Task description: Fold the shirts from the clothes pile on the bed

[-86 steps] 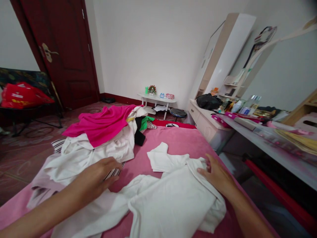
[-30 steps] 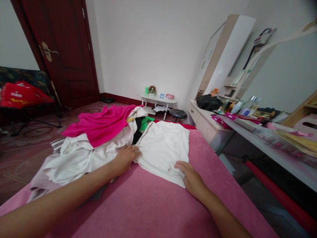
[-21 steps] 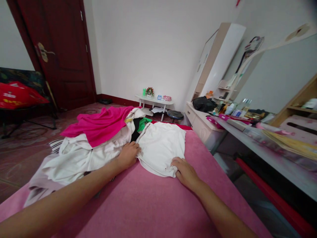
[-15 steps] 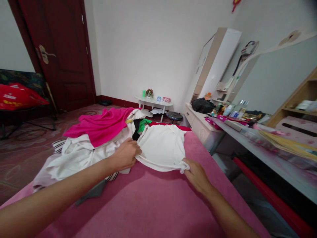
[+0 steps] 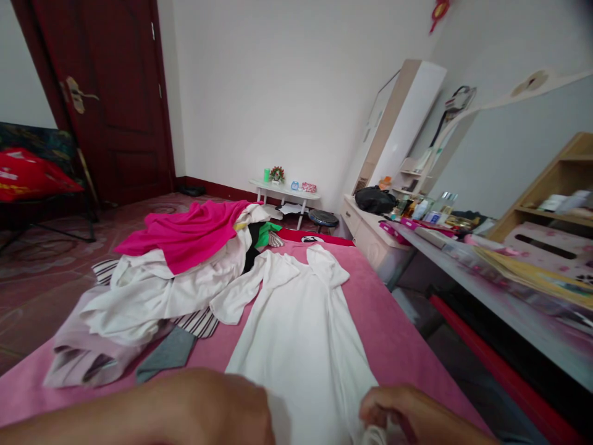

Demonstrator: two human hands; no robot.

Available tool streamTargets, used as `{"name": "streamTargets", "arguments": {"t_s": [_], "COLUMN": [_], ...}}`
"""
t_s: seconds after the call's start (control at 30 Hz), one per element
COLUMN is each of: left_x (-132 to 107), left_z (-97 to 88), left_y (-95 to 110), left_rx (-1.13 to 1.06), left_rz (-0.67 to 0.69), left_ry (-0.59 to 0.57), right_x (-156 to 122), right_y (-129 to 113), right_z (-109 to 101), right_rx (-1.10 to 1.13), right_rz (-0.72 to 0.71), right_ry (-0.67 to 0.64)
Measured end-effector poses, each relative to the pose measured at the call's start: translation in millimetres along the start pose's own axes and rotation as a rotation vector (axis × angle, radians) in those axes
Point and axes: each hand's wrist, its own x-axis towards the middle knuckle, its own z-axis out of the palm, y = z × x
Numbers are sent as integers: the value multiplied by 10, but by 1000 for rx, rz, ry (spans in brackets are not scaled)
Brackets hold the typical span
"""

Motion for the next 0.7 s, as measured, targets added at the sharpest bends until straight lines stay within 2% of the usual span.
{"name": "streamTargets", "arguments": {"t_s": [0.03,0.1,0.17,0.2,0.23,0.27,0.37,0.47,0.53,0.6,0.7], "left_x": [148,464,768,897,1004,1084,1182,1161,1150,1162,1206], "left_z": [-111,-336,-494,-537,-558,-562,-515,-463,-446,-440,-444], "left_y": [-68,-266,-562,-735,-911,-1079,-1448,-1582,-1597,-1600,-1622], "left_rx": [7,69,208,276,327,354,382,401,425,450,463], "left_rz": [-25,-157,-384,-490,-566,-612,-640,-612,-613,-638,-682], "left_ry": [53,261,591,717,817,867,896,891,910,942,967], "right_x": [138,532,1036,1301,1559,1799,2340,2595,2655,2665,2625], "right_y": [-58,-160,-208,-211,-208,-204,-217,-198,-75,162,621], "right_z": [-51,-110,-62,4,92,193,477,532,381,119,-309], "right_rx": [36,115,201,248,283,289,254,54,-108,-244,-380], "right_rz": [-27,-127,-223,-255,-269,-262,-193,-163,-143,-82,168], "right_ry": [-8,26,167,270,373,435,447,426,447,503,597]}}
